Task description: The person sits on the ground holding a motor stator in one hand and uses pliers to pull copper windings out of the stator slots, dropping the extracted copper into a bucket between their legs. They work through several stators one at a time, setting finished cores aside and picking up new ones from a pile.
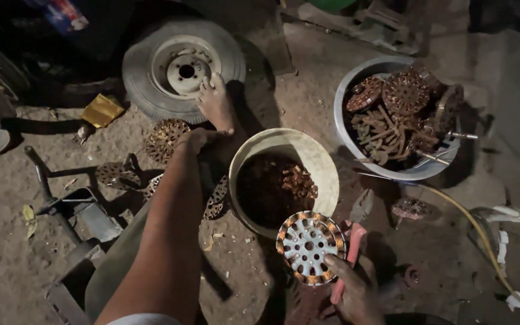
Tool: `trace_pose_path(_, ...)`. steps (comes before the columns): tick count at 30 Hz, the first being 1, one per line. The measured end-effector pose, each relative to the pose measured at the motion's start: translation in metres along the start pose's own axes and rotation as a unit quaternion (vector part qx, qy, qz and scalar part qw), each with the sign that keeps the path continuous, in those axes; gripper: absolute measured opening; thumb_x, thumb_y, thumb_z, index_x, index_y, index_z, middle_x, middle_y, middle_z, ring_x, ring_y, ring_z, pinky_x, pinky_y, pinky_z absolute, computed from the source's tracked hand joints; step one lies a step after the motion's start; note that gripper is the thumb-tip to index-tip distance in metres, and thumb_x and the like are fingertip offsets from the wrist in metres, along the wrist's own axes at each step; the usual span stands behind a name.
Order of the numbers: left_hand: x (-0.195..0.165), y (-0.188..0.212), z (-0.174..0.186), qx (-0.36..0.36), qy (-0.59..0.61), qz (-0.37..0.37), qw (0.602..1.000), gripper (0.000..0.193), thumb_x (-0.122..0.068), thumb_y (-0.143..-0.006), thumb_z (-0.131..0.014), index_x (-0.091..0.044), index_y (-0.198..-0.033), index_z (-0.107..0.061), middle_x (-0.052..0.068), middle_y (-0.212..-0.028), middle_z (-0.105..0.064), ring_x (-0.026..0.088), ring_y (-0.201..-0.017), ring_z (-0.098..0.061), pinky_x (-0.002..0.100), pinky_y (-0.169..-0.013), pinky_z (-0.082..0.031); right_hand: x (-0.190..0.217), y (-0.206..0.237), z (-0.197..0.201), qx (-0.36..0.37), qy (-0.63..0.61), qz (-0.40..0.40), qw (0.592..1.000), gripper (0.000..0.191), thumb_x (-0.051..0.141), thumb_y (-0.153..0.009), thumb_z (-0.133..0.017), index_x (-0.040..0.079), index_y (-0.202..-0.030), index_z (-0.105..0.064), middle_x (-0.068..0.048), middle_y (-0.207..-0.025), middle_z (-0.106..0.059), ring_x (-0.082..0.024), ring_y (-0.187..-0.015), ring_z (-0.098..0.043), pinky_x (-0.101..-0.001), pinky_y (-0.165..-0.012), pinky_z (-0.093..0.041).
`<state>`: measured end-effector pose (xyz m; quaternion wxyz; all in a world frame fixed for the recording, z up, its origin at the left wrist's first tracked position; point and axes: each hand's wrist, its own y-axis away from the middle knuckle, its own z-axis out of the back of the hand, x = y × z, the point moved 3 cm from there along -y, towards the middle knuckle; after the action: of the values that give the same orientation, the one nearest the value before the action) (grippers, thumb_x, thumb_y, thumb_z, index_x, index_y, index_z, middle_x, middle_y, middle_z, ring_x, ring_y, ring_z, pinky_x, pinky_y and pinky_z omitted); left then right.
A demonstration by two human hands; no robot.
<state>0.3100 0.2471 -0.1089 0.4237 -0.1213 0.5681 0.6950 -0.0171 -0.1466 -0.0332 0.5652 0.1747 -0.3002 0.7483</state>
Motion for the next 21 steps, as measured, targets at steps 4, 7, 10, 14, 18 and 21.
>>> trace_pose_path(4, -0.005, 0.007, -0.001, -0.016, -0.009, 0.019, 1.000, 0.081, -0.060, -0.067, -0.093, 0.003, -0.115, -0.076, 0.010, -0.114, -0.074, 0.023, -0.103, -0.064, 0.035, -0.092, -0.046, -0.005, 0.007, -0.005, 0.096, -0.011, -0.170, 0.981, 0.055, -0.001, -0.070, -0.077, 0.023, -0.119, -0.076, -0.004, -0.061, -0.064, -0.021, -0.065, -0.065, -0.0345, -0.073, -0.053)
trace_pose_path(7, -0.014, 0.005, -0.005, 0.001, -0.001, -0.023, 1.000, 0.079, -0.060, -0.067, -0.092, 0.002, -0.114, -0.077, 0.011, -0.112, -0.075, 0.024, -0.101, -0.065, 0.036, -0.090, -0.047, 0.007, 0.004, 0.000, 0.022, -0.013, -0.064, 0.998, 0.059, -0.003, -0.066, -0.074, 0.017, -0.121, -0.071, -0.015, -0.100, -0.065, -0.028, -0.089, -0.066, -0.0348, -0.079, -0.052)
trace_pose_path(10, -0.006, 0.004, -0.001, 0.004, 0.006, -0.006, 1.000, 0.078, -0.060, -0.067, -0.091, 0.001, -0.113, -0.077, 0.011, -0.110, -0.075, 0.024, -0.098, -0.065, 0.036, -0.088, -0.048, 0.011, -0.003, -0.001, 0.049, 0.027, -0.074, 0.996, 0.058, -0.002, -0.069, -0.076, 0.022, -0.122, -0.075, -0.003, -0.081, -0.066, -0.025, -0.085, -0.065, -0.0359, -0.086, -0.052)
trace_pose_path(14, 0.008, 0.001, 0.003, 0.000, 0.007, 0.015, 1.000, 0.076, -0.060, -0.067, -0.090, 0.000, -0.111, -0.078, 0.011, -0.106, -0.076, 0.025, -0.095, -0.066, 0.037, -0.086, -0.049, 0.026, -0.008, 0.002, -0.030, 0.044, 0.025, 0.998, 0.059, -0.001, -0.066, -0.072, 0.020, -0.121, -0.069, -0.013, -0.101, -0.068, -0.032, -0.098, -0.063, -0.0367, -0.085, -0.051)
trace_pose_path(18, 0.005, -0.004, 0.001, 0.005, 0.009, -0.012, 1.000, 0.074, -0.060, -0.067, -0.089, -0.001, -0.109, -0.079, 0.012, -0.103, -0.077, 0.025, -0.092, -0.067, 0.037, -0.084, -0.050, 0.021, -0.008, -0.004, 0.039, -0.031, -0.070, 0.996, 0.054, -0.006, -0.070, -0.071, 0.016, -0.119, -0.071, -0.007, -0.080, -0.066, -0.021, -0.066, -0.063, -0.0331, -0.064, -0.053)
trace_pose_path(21, 0.003, -0.004, -0.001, 0.014, 0.006, -0.009, 1.000, 0.072, -0.060, -0.067, -0.088, -0.001, -0.108, -0.080, 0.012, -0.101, -0.078, 0.026, -0.090, -0.067, 0.038, -0.083, -0.050, 0.016, -0.008, -0.006, 0.075, -0.080, -0.090, 0.990, 0.053, -0.010, -0.072, -0.070, 0.013, -0.120, -0.071, -0.003, -0.065, -0.063, -0.013, -0.050, -0.062, -0.0311, -0.056, -0.052)
